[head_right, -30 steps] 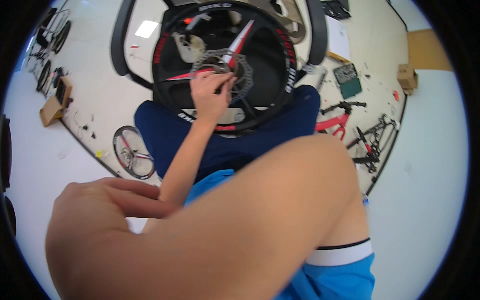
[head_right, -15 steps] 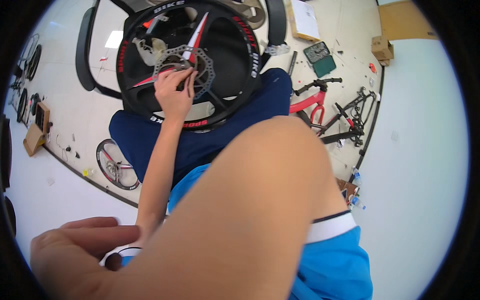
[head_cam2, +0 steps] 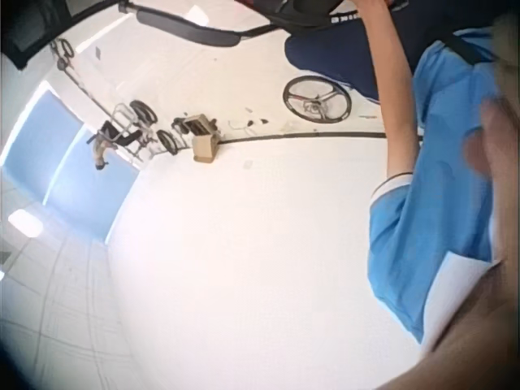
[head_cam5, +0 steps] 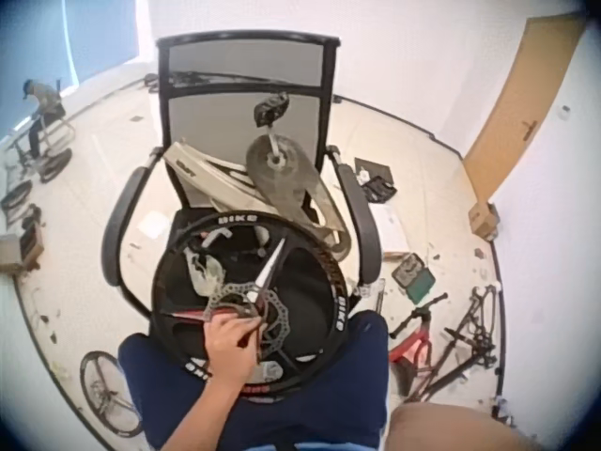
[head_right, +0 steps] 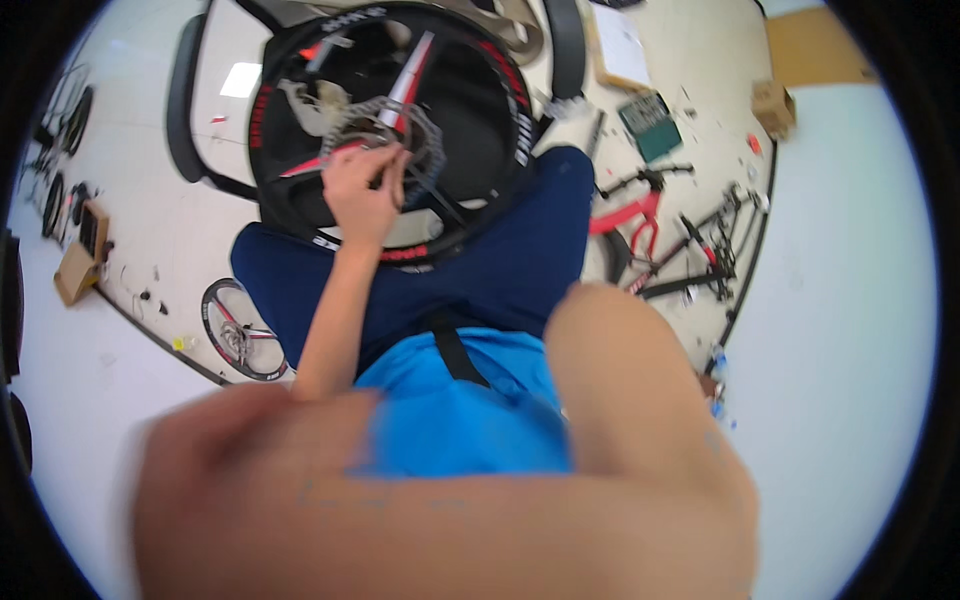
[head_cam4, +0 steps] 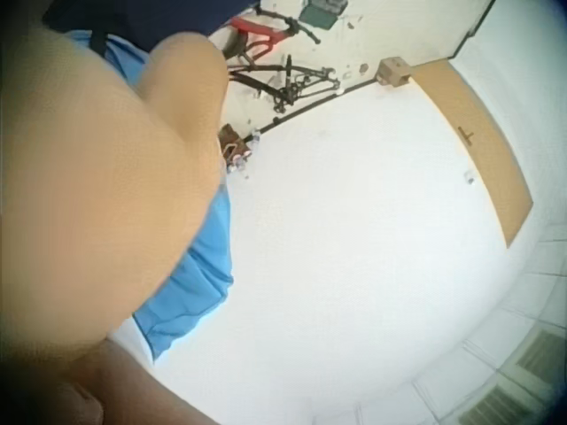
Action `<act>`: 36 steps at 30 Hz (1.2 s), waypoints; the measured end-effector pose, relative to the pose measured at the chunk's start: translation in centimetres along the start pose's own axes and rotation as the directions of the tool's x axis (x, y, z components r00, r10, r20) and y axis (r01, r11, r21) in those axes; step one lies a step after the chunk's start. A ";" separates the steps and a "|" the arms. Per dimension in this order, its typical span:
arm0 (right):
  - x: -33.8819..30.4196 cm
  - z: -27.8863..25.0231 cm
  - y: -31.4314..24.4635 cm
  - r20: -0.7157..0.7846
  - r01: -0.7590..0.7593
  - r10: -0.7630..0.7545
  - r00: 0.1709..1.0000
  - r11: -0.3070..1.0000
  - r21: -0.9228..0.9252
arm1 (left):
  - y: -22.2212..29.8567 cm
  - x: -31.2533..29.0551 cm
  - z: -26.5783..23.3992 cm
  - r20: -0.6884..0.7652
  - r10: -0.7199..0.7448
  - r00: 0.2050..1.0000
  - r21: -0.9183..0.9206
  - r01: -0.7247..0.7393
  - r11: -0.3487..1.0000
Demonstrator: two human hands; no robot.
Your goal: The person assembles a bicycle wheel by attaching a disc brake rotor to the hub. They insert and tighten multiple bolts by hand, then use a T-handle hex wrench to tighten the bolts further.
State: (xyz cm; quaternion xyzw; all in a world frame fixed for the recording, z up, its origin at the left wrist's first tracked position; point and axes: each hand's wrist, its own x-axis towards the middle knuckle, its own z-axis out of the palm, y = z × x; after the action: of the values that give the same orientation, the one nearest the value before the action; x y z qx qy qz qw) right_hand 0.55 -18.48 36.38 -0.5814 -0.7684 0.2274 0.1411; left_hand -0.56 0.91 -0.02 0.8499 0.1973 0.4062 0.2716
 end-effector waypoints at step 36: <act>2.2 10.8 19.4 -0.367 -0.349 0.486 0.793 0.857 0.379 | 0.6 -0.6 0.6 -0.053 -0.047 0.997 -0.024 0.046 0.999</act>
State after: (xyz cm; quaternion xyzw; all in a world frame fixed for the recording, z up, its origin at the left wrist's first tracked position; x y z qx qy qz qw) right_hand 10.86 -14.12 17.08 -0.7470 -0.5228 0.2230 0.3449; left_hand -0.39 -0.11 -0.33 0.8306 0.2196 0.4248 0.2854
